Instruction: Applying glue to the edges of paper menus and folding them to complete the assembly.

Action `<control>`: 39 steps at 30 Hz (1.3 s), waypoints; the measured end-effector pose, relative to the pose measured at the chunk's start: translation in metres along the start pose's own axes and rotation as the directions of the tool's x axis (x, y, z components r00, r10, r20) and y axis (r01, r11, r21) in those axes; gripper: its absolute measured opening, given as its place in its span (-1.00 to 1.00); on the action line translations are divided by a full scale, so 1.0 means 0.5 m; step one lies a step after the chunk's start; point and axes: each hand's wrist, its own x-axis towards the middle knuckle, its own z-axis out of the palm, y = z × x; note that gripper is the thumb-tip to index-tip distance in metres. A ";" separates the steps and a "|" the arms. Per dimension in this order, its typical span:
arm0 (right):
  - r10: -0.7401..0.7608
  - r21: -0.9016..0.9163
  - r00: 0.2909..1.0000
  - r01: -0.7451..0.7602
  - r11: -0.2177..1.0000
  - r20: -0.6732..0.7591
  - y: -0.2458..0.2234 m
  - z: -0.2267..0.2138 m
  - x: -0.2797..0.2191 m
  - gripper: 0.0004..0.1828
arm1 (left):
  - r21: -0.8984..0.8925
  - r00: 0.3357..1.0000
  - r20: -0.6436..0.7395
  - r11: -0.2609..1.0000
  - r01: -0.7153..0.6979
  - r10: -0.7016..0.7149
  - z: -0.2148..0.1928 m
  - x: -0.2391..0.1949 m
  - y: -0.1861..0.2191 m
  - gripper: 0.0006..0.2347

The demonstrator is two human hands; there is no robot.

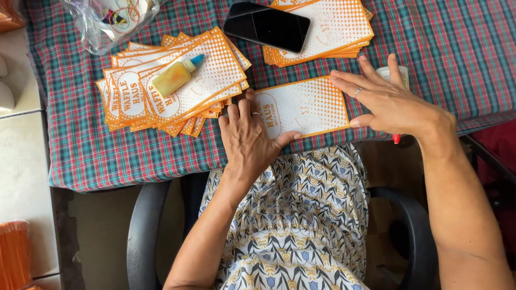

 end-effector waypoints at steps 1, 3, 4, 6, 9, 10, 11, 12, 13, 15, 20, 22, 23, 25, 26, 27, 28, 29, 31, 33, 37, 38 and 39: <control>0.000 -0.003 1.000 0.000 1.000 -0.002 -0.003 -0.004 0.001 0.24 | -0.001 1.000 -0.003 1.000 0.000 0.000 -0.003 0.000 -0.002 0.09; 0.018 -0.004 1.000 -0.018 1.000 -0.013 -0.009 -0.012 0.003 0.23 | -0.010 0.999 0.026 1.000 -0.024 0.024 -0.007 0.000 -0.005 0.13; 0.020 -0.006 1.000 -0.020 1.000 -0.016 -0.012 -0.019 0.002 0.23 | -0.011 0.999 0.023 1.000 -0.026 0.026 -0.010 0.000 -0.004 0.13; -0.008 -0.106 0.964 -0.021 0.994 -0.266 -0.021 -0.031 0.006 -0.19 | -0.008 0.998 0.055 1.000 0.007 -0.007 -0.018 -0.002 -0.003 0.28; -0.072 -0.106 0.839 0.018 0.994 -0.539 -0.017 -0.030 0.040 -0.58 | 0.107 0.997 0.057 0.993 0.040 -0.046 -0.050 -0.014 0.029 0.43; -0.077 -0.109 0.837 0.021 0.994 -0.541 -0.007 -0.025 0.059 -0.58 | 0.109 0.997 0.053 0.993 0.043 -0.049 -0.047 -0.018 0.044 0.43; -0.114 -0.156 0.812 0.028 0.987 -0.572 0.000 -0.020 0.079 -0.55 | 0.056 0.997 0.079 0.998 -0.028 0.024 -0.044 -0.024 0.057 0.35; -0.151 -0.203 0.785 0.033 0.979 -0.600 0.007 -0.013 0.101 -0.50 | 0.000 0.990 0.102 0.995 -0.099 0.099 -0.040 -0.030 0.070 0.27; -0.155 -0.201 0.787 0.041 0.979 -0.597 0.014 -0.008 0.113 -0.50 | 0.002 0.990 0.108 0.996 -0.092 0.091 -0.020 -0.025 0.073 0.27; -0.089 -0.177 0.864 0.000 0.984 -0.496 0.027 0.001 0.141 -0.34 | -0.061 0.921 0.301 0.969 -0.240 0.247 0.022 -0.015 0.078 0.28; -0.228 -0.350 0.786 0.016 0.936 -0.575 0.039 0.017 0.135 -0.50 | -0.173 0.915 0.256 0.946 -0.273 0.311 -0.006 -0.054 0.061 -0.18; -0.288 -0.405 0.747 0.027 0.914 -0.599 0.034 0.014 0.126 -0.47 | -0.300 0.912 0.251 0.922 -0.246 0.325 -0.049 -0.053 0.034 -0.20; -0.275 -0.424 0.732 -0.021 0.905 -0.623 0.027 0.012 0.124 -0.59 | -0.330 0.933 0.169 0.910 -0.251 0.319 -0.075 -0.048 0.013 -0.43; -0.266 -0.440 0.712 -0.067 0.895 -0.649 -0.012 -0.008 0.137 -0.71 | -0.353 0.947 0.086 0.899 -0.260 0.308 -0.141 -0.029 -0.038 -0.64; -0.289 -0.399 0.678 -0.007 0.917 -0.675 -0.045 -0.026 0.151 -0.73 | -0.419 0.970 -0.067 0.875 -0.242 0.236 -0.180 -0.016 -0.067 -0.61; -0.301 -0.355 0.648 0.050 0.933 -0.700 -0.079 -0.039 0.159 -0.75 | -0.488 0.966 -0.209 0.840 -0.237 0.151 -0.219 -0.007 -0.094 -0.58; -0.297 -0.351 0.648 0.048 0.935 -0.701 -0.108 -0.039 0.189 -0.75 | -0.488 0.966 -0.206 0.840 -0.238 0.154 -0.232 -0.006 -0.118 -0.58; -0.328 -0.277 0.634 0.182 0.944 -0.701 -0.136 -0.041 0.220 -0.81 | -0.440 0.952 -0.302 0.880 -0.179 0.042 -0.245 -0.002 -0.143 -0.64; -0.354 -0.196 0.614 0.310 0.930 -0.705 -0.193 -0.040 0.285 -0.83 | -0.398 0.915 -0.399 0.910 -0.113 -0.060 -0.253 0.005 -0.185 -0.68; -0.446 -0.236 0.607 0.397 0.887 -0.658 -0.252 -0.039 0.355 -0.64 | -0.392 0.860 -0.457 0.919 0.034 -0.227 -0.242 0.015 -0.221 -0.49; -0.457 -0.168 0.726 0.437 0.884 -0.514 -0.317 -0.002 0.461 -0.43 | -0.420 0.859 -0.424 0.903 0.095 -0.288 -0.187 0.033 -0.276 -0.54; -0.484 -0.209 0.717 0.442 0.872 -0.502 -0.328 0.006 0.475 -0.37 | -0.444 0.865 -0.399 0.890 0.107 -0.303 -0.172 0.038 -0.286 -0.56; -0.511 -0.253 0.709 0.445 0.859 -0.487 -0.337 0.014 0.487 -0.29 | -0.470 0.871 -0.374 0.875 0.118 -0.319 -0.155 0.043 -0.295 -0.58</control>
